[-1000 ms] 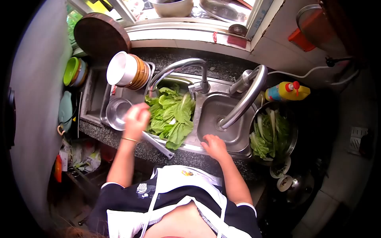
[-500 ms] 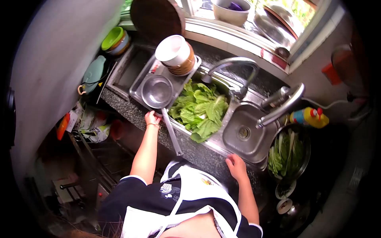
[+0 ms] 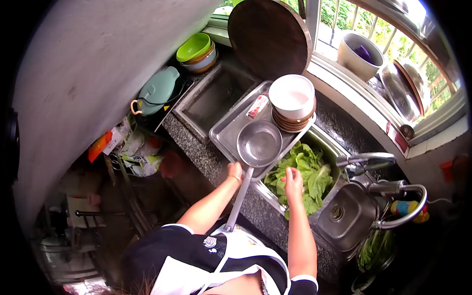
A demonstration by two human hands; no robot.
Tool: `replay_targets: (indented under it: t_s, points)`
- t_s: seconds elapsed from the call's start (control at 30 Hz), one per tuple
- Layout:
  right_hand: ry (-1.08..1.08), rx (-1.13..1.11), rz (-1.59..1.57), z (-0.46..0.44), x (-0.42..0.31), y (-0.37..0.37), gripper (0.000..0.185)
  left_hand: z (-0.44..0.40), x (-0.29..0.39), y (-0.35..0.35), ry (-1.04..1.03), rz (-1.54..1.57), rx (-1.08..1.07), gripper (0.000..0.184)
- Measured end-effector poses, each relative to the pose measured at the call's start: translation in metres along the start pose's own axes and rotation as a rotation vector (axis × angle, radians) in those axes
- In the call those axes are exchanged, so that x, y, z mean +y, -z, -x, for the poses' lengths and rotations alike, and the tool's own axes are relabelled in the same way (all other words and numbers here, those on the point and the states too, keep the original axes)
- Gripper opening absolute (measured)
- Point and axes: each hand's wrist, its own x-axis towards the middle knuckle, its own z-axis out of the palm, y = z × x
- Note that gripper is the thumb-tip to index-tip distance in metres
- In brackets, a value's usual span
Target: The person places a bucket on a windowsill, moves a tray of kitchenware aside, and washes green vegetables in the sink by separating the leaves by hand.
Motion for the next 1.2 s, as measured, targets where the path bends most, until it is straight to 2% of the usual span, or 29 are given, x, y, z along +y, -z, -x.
replay_targets:
  t_s: [0.03,0.1,0.13,0.23,0.27,0.3,0.37,0.4,0.43,0.47,0.5,0.57,0.8,0.87,1.03,1.2]
  points:
    - [0.010,0.009,0.066,-0.036,0.020,-0.006,0.047,0.009,0.009,0.000,-0.039,-0.028,0.005,0.019]
    - [-0.174,-0.012,0.022,-0.058,-0.011,-0.014,0.062,0.009,0.011,0.002,0.000,0.132,0.004,0.017]
    - [-0.216,-0.073,-0.022,-0.063,-0.024,-0.016,0.071,0.000,0.004,0.008,-0.054,0.126,-0.003,0.016]
    - [0.025,-0.061,0.013,-0.079,-0.020,-0.039,0.069,-0.005,0.014,0.017,-0.097,0.152,-0.019,0.015]
    - [0.039,-0.027,0.161,-0.077,-0.019,-0.044,0.067,-0.007,0.015,0.022,-0.115,0.152,-0.019,0.015]
    - [0.031,-0.028,0.161,-0.071,-0.016,-0.050,0.067,-0.009,0.015,0.028,-0.130,0.148,-0.021,0.014]
    - [-0.007,0.005,0.144,-0.063,-0.016,-0.060,0.052,-0.017,0.020,0.043,-0.130,0.096,-0.035,0.015]
    - [-0.072,-0.014,-0.071,-0.058,-0.022,-0.067,0.043,-0.015,0.030,0.047,-0.173,0.118,-0.061,0.016]
    - [-0.078,-0.017,-0.070,-0.057,-0.020,-0.073,0.043,-0.016,0.037,0.052,-0.216,0.137,-0.085,0.016]
    - [-0.173,-0.014,-0.231,-0.056,-0.016,-0.078,0.040,-0.019,0.043,0.055,-0.242,0.116,-0.065,0.012]
    - [-0.266,-0.011,-0.392,-0.056,-0.013,-0.083,0.036,-0.021,0.050,0.061,-0.223,0.069,-0.108,0.011]
    - [-0.293,0.034,-0.492,-0.043,-0.018,-0.088,0.032,-0.012,0.065,0.062,-0.161,0.098,-0.155,0.012]
    - [-0.275,0.058,-0.491,-0.031,-0.011,-0.086,0.035,-0.022,0.042,0.073,-0.100,0.150,-0.187,0.012]
    - [-0.200,0.110,-0.427,-0.031,-0.008,-0.094,0.031,-0.026,0.044,0.078,-0.074,0.140,-0.201,0.012]
    - [-0.164,0.050,-0.425,-0.043,-0.010,-0.114,0.036,-0.054,0.039,0.092,-0.101,0.136,-0.160,0.012]
    - [-0.197,-0.025,-0.387,-0.060,-0.040,-0.145,0.038,-0.060,0.078,0.097,-0.152,0.188,-0.158,0.017]
